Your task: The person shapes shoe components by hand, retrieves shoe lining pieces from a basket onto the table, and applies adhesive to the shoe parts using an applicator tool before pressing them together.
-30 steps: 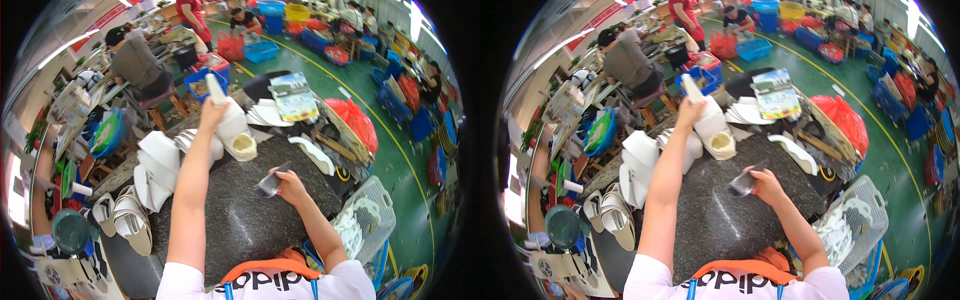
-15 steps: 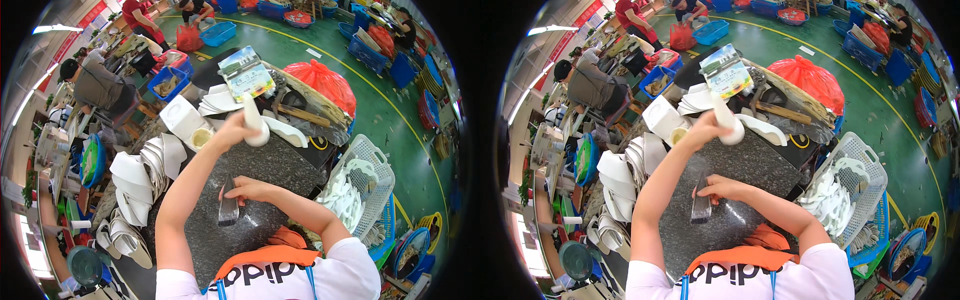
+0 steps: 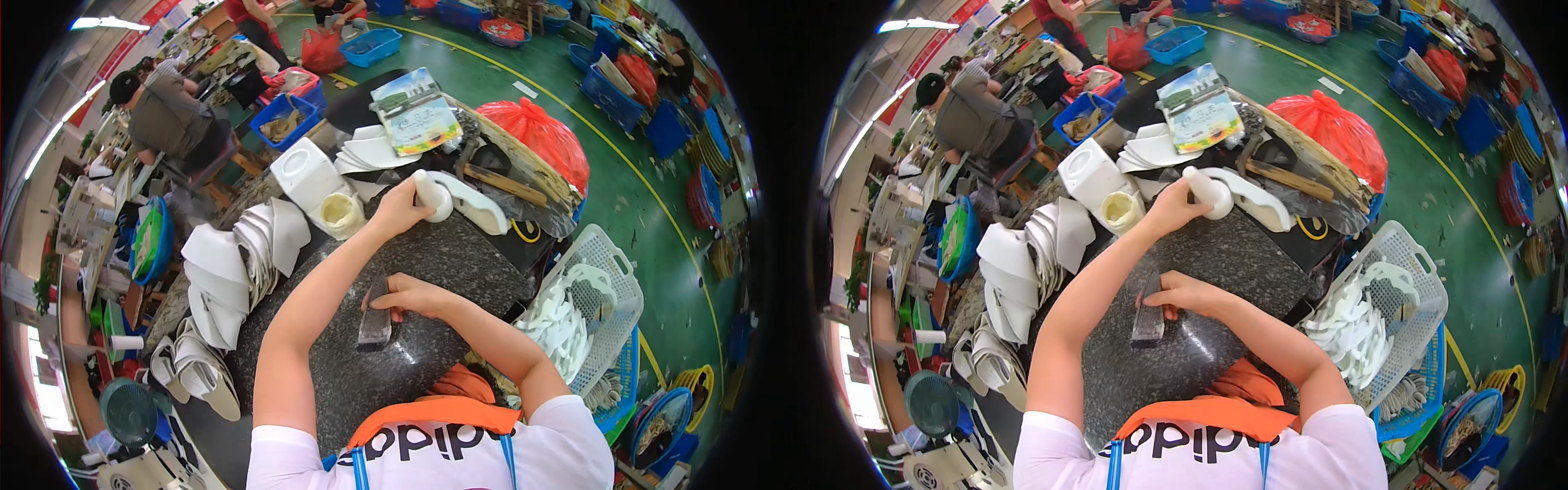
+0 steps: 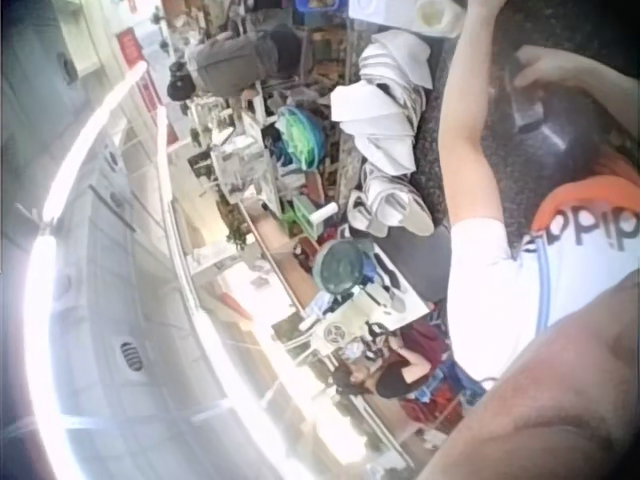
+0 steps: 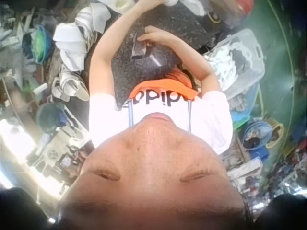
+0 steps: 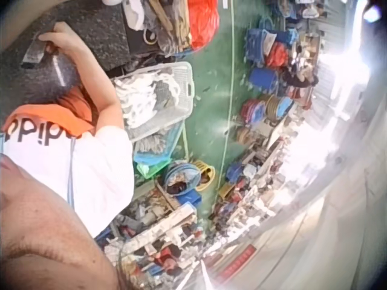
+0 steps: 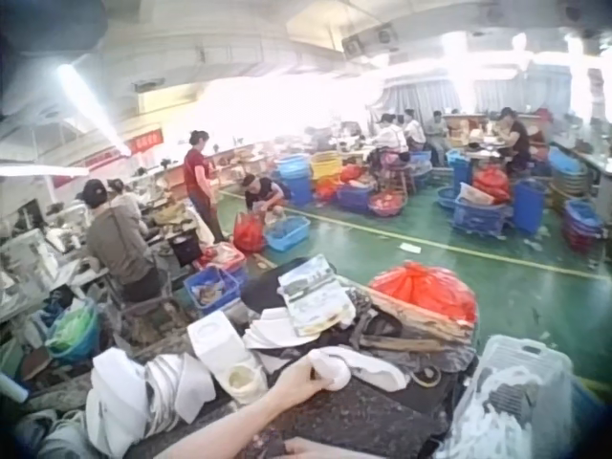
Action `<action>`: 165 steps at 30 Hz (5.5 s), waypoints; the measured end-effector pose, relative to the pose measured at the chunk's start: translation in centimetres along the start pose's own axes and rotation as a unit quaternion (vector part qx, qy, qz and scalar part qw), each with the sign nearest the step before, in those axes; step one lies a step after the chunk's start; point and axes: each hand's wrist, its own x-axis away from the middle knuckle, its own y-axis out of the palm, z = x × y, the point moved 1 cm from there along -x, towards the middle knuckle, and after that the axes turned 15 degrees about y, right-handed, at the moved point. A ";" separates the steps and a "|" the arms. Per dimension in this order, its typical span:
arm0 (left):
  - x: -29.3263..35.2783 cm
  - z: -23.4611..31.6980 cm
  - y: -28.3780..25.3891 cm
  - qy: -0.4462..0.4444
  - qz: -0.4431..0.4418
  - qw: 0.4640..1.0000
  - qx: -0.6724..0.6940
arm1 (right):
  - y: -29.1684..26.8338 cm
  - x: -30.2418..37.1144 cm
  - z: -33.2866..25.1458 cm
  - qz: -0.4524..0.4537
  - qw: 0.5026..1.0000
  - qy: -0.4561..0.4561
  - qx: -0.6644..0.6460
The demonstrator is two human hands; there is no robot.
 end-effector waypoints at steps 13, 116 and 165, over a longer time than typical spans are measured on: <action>3.7 -1.3 -18.9 -0.221 0.077 0.850 -0.472 | 0.3 0.2 -0.1 0.020 1.000 0.021 -0.001; 52.8 15.0 -0.9 -0.099 0.770 0.575 0.259 | -2.7 -7.0 -13.4 0.421 0.675 -0.285 0.534; 39.6 9.1 -2.5 -0.115 0.550 0.689 0.458 | 16.7 -8.8 -4.1 0.145 0.807 -0.224 0.526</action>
